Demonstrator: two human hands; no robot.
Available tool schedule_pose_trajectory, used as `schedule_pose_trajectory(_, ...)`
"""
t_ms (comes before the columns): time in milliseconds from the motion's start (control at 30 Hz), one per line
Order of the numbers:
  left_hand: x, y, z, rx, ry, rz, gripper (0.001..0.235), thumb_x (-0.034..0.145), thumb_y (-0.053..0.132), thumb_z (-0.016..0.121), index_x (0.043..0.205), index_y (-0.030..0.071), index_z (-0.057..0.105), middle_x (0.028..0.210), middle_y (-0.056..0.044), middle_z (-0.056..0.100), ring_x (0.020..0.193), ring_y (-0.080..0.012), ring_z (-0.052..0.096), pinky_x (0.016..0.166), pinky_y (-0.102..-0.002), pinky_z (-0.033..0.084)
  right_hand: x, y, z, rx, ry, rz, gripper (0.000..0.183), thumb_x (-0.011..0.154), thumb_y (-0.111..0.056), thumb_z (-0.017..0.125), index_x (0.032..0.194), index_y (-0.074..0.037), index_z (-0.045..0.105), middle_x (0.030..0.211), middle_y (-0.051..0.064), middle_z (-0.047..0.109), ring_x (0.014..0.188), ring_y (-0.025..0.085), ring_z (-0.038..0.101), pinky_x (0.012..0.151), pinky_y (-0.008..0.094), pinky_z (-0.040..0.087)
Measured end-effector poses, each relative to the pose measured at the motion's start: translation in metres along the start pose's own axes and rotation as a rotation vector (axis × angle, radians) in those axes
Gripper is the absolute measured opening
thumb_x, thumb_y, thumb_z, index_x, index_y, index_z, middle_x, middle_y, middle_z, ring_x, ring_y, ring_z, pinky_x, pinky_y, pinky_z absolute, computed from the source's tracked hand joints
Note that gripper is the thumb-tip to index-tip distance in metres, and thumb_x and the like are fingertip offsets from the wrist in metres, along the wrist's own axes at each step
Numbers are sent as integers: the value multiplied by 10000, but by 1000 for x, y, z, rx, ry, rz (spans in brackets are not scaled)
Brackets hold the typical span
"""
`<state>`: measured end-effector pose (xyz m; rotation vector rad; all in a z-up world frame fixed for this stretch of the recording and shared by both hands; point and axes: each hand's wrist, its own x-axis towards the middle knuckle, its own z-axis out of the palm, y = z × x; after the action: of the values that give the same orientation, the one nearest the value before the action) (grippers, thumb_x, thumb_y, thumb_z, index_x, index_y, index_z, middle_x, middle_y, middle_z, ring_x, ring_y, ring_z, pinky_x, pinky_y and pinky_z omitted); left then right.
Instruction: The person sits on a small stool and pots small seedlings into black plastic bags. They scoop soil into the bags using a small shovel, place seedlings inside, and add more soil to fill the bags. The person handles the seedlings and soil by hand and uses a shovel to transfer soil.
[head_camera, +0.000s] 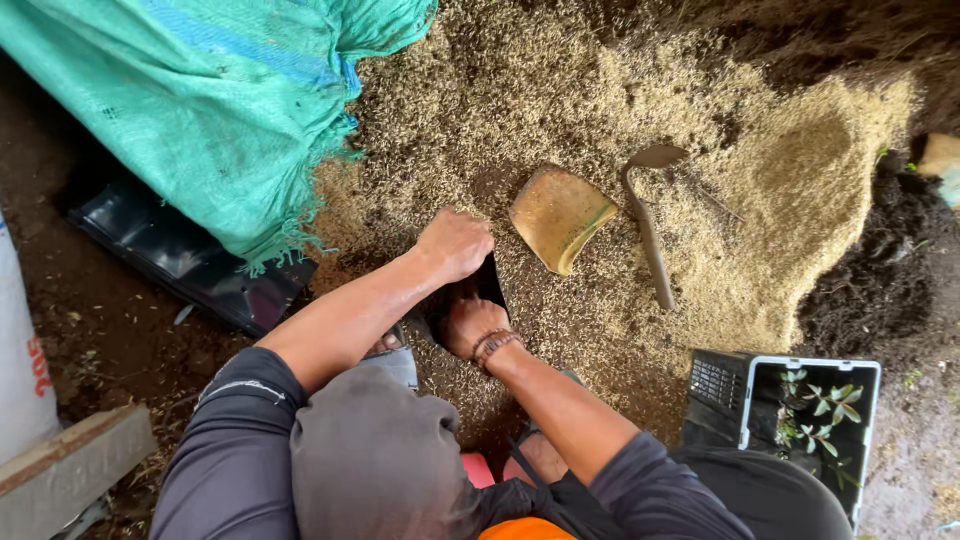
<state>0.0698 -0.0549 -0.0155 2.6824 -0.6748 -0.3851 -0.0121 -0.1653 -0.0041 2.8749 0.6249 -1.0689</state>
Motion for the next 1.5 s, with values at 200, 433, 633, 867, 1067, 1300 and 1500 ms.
schedule_pose_trajectory(200, -11, -20, 2, 18, 62, -138, 129, 873, 117, 614, 777, 93, 696, 861, -91, 702, 889, -265, 686, 842, -467, 507, 60, 2, -5, 28, -202, -60, 389, 958, -383, 497, 1116, -106, 719, 1166, 175, 705, 1084, 325, 681, 941, 456, 544)
schedule_pose_trajectory(433, -57, -23, -22, -268, 65, -512, 476, 822, 328, 747, 1127, -10, 607, 1037, -214, 623, 938, -401, 681, 794, -527, 558, -4, 50, -34, 428, 569, -74, 329, 899, -403, 581, 954, -111, 721, 849, 102, 738, 715, 263, 709, 668, 434, 584)
schedule_pose_trajectory(633, -92, -21, -18, -307, -75, -633, 322, 839, 228, 659, 995, -48, 711, 1019, -301, 699, 987, -467, 681, 886, -525, 543, -18, 74, -41, 233, 147, 279, 347, 933, -472, 601, 862, -148, 700, 685, 87, 667, 621, 244, 647, 604, 452, 535)
schedule_pose_trajectory(867, -105, -18, 2, -280, -29, -623, 262, 813, 164, 633, 941, -40, 735, 1020, -336, 700, 995, -473, 692, 894, -517, 564, -2, 82, -40, 261, 339, 245, 259, 988, -359, 570, 902, -151, 699, 714, 88, 687, 616, 233, 644, 557, 412, 527)
schedule_pose_trajectory(1067, -106, -10, -15, -415, 98, -681, 574, 819, 363, 738, 1137, -99, 615, 1017, -343, 683, 1002, -494, 666, 916, -517, 533, -7, 81, -26, 357, 728, -34, 223, 888, -316, 737, 894, -94, 714, 808, 67, 714, 618, 177, 640, 529, 346, 532)
schedule_pose_trajectory(1300, -106, -17, -11, -841, 163, -711, 713, 812, 467, 722, 1293, -21, 528, 1258, -245, 628, 1185, -364, 607, 1012, -453, 465, 15, 103, -24, 577, 1100, 27, 260, 967, -274, 694, 1115, -61, 674, 888, 42, 691, 701, 149, 662, 586, 282, 585)
schedule_pose_trajectory(1500, -106, -60, 39, -1242, 404, -919, 525, 954, 511, 538, 1142, 26, 608, 1158, -151, 617, 1107, -267, 555, 1000, -416, 413, 38, 169, -16, 732, 573, 954, 927, 709, -383, 875, 1396, 1, 385, 1042, 163, 514, 765, 275, 552, 581, 461, 524)
